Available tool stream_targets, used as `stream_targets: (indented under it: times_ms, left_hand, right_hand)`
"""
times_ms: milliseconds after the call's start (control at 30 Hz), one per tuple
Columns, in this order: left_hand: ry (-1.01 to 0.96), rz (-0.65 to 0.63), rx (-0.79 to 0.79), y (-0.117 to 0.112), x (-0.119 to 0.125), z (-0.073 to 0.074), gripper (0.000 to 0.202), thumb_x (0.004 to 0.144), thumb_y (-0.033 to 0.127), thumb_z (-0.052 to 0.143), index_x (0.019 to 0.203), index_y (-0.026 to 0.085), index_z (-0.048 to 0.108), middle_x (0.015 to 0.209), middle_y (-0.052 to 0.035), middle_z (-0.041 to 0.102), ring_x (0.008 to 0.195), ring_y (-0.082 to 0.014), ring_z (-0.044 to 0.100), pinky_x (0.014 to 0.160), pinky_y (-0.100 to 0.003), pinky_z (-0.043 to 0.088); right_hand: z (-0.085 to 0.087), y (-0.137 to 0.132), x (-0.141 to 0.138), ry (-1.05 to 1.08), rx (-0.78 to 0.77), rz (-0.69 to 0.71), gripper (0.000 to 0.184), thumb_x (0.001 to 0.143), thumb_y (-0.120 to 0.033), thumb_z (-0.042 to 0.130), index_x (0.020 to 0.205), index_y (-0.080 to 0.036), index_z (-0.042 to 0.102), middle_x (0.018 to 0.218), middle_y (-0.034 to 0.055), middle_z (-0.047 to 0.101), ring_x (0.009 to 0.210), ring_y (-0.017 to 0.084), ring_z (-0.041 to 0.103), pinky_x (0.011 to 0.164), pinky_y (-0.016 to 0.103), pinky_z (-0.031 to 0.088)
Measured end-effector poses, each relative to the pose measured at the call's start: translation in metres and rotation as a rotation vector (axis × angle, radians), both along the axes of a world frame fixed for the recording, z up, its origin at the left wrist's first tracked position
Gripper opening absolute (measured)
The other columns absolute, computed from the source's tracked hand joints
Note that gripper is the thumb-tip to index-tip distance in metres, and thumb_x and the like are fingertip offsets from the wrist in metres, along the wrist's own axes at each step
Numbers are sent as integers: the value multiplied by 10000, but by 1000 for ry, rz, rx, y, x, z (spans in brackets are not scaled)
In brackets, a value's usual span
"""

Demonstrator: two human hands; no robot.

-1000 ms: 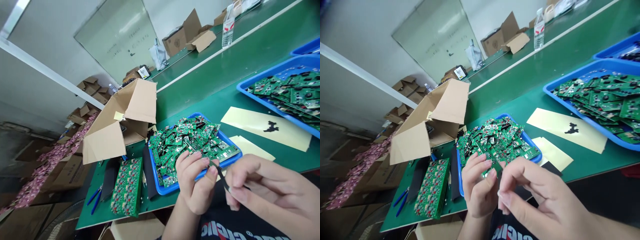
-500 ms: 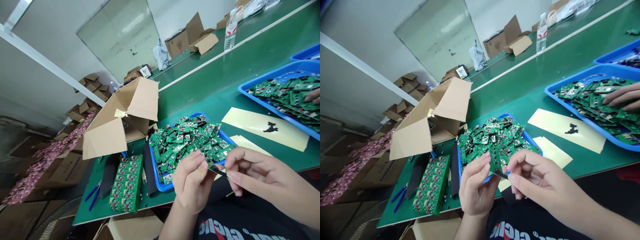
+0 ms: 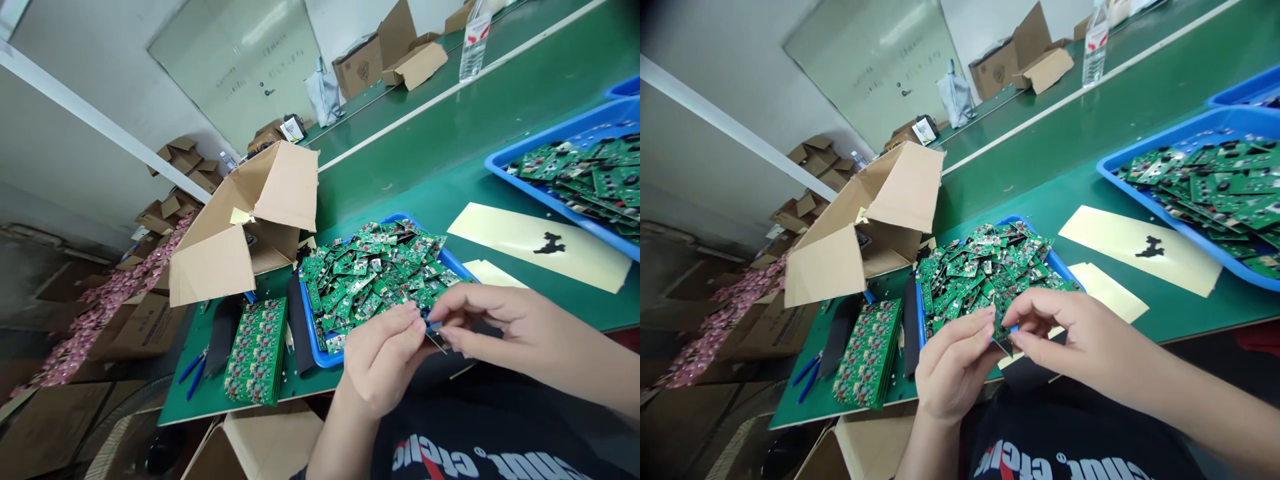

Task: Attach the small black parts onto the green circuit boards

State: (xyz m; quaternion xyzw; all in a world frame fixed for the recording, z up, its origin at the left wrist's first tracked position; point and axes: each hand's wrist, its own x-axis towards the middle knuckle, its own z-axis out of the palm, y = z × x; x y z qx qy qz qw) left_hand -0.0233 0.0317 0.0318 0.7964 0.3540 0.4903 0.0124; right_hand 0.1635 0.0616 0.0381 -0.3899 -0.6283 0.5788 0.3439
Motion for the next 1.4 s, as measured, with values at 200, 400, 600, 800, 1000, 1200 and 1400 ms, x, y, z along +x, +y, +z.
stream_targets:
  times_ms: [200,400,600,800,1000,1200,1400]
  left_hand:
    - [-178,-94,-198,1,3,-1,314,743,191,806,1021,150,666,931,-95,762,843,-200,746,741,-293,637]
    - [-546,-143,-485,-5,10,-18,386,675,308,852,1030,228,723,917,-72,760,842,-205,728,736,-319,617]
    - [-803,-240,-645,-8,13,-25,392,634,233,887,996,261,738,954,-30,723,891,-187,738,786,-282,622]
    - [-826,-275,-699,-2,8,-22,342,669,307,866,971,219,731,908,-49,744,860,-196,738,752,-293,629]
    - [-828,-301,-716,2,3,-21,308,697,297,850,977,220,749,870,-49,739,796,-155,711,724,-260,610]
    - [-802,-315,-766,3,2,-27,288,745,317,809,1011,225,746,860,-42,699,774,-131,667,707,-239,580]
    - [-858,-371,-1024,6,-1,-27,272,730,390,806,905,190,750,781,-22,639,681,-129,655,646,-249,566]
  right_hand:
    - [-13,-4,0,-37,457,-32,132,920,-251,544,846,-259,652,757,-33,695,649,112,654,610,185,526]
    - [-13,-14,-6,-161,767,-215,177,971,-247,483,841,-240,603,717,-42,694,586,89,656,574,169,509]
    - [-14,-18,-9,-169,741,-239,163,952,-252,509,824,-234,608,713,-25,690,589,114,655,563,208,502]
    - [-17,-11,-6,-81,488,-72,141,928,-279,547,850,-271,664,779,1,694,659,152,666,590,243,537]
    - [-13,-4,-12,-106,472,-103,125,903,-234,552,832,-262,651,770,9,685,657,153,660,562,235,542]
    - [-16,-3,-16,-209,687,-171,116,918,-175,517,871,-244,598,788,9,699,670,147,664,590,241,535]
    - [-31,-1,-8,-325,867,-159,203,925,-96,478,1008,-239,596,897,39,697,806,184,671,709,299,556]
